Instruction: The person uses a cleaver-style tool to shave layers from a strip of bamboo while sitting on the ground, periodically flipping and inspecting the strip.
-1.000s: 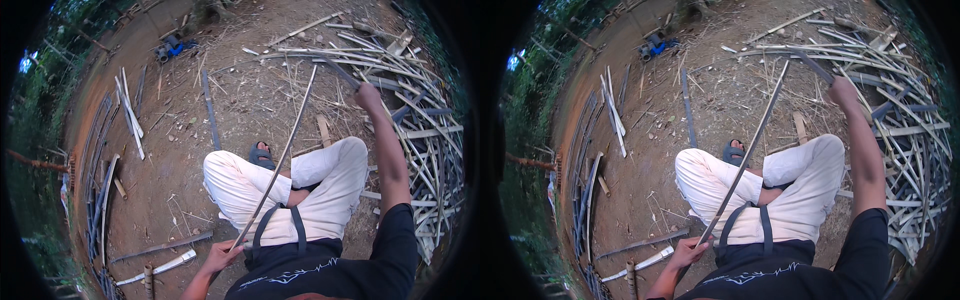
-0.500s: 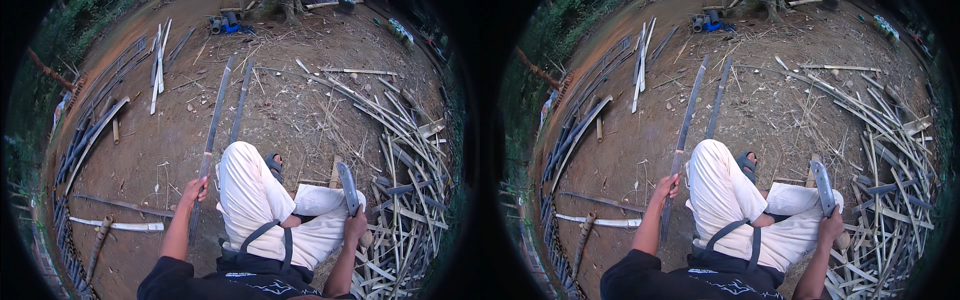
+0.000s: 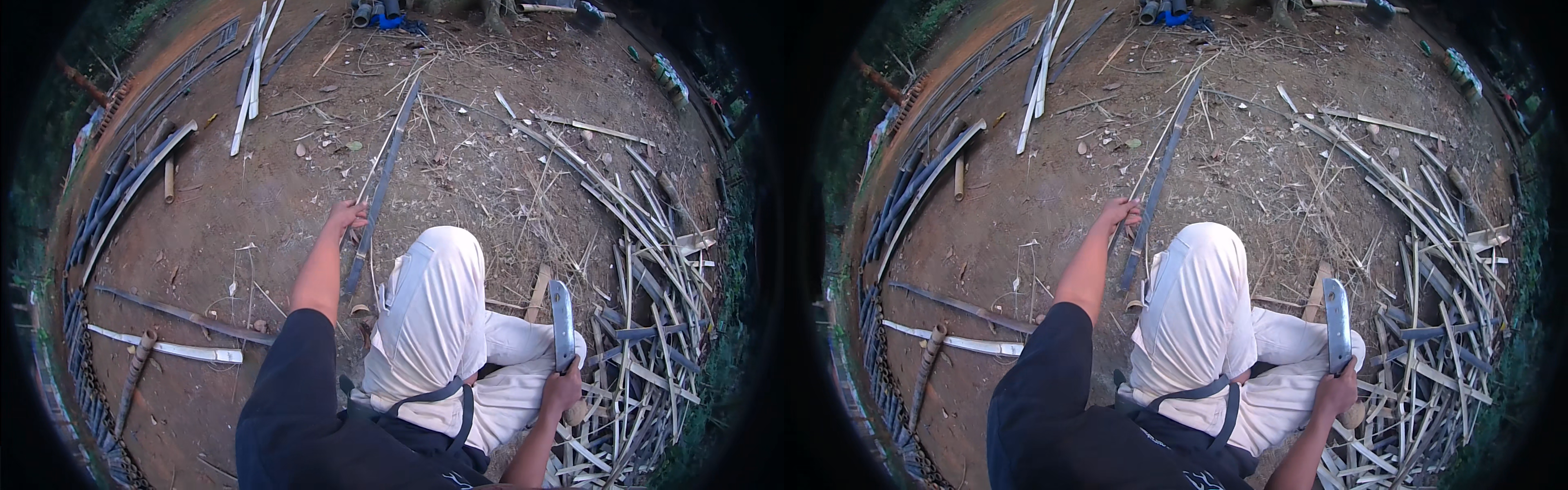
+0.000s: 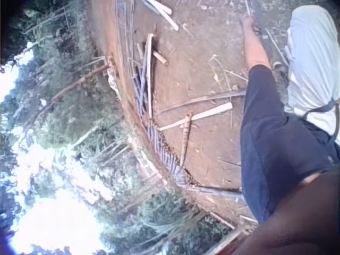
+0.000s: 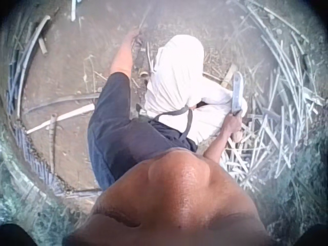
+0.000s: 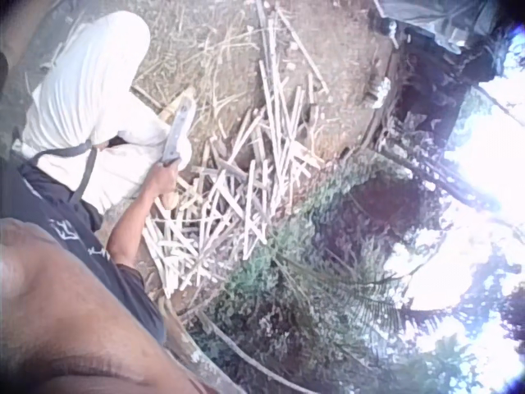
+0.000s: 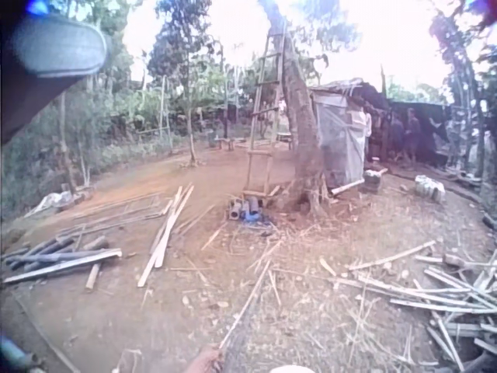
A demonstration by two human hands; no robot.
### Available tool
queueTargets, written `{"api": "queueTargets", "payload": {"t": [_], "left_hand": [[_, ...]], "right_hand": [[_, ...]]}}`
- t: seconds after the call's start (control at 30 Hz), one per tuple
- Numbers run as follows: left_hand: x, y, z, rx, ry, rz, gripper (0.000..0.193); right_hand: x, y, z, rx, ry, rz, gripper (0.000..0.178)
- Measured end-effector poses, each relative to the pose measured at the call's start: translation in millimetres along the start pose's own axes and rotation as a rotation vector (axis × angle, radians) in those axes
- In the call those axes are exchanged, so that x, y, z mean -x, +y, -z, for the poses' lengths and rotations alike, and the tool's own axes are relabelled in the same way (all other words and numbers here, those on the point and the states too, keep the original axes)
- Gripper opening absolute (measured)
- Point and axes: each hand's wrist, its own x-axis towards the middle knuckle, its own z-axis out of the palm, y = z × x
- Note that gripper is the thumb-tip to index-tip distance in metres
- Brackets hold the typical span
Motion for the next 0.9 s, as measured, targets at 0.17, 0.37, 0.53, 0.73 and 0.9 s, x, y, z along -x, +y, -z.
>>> {"api": "queueTargets", "payload": {"t": [0.17,0.37,0.53,0.73,0.9], "left_hand": [[-39.8,-55.0,-5.0,-0.318,0.253,-0.039,0.024],[-25.9,-26.1,-23.1,-0.125,0.130,-0.100,0.027],[-34.2,-11.9,-53.5,0.013,0.184,-0.143,0.028],[-20.6,-28.0,-94.6,-0.815,0.627,-0.213,0.049],[33.2,-80.2,-95.2,-1.005,0.552,-0.312,0.068]], "right_hand": [[7.4,1.7,4.9,0.045,0.027,0.001,0.069],[19.7,11.6,21.1,0.123,0.053,-0.037,0.070],[32.3,7.6,34.9,0.175,0.077,-0.090,0.067],[52.9,23.9,35.3,0.181,0.091,-0.144,0.063],[60.4,22.9,32.0,0.083,0.186,-0.101,0.058]]}}
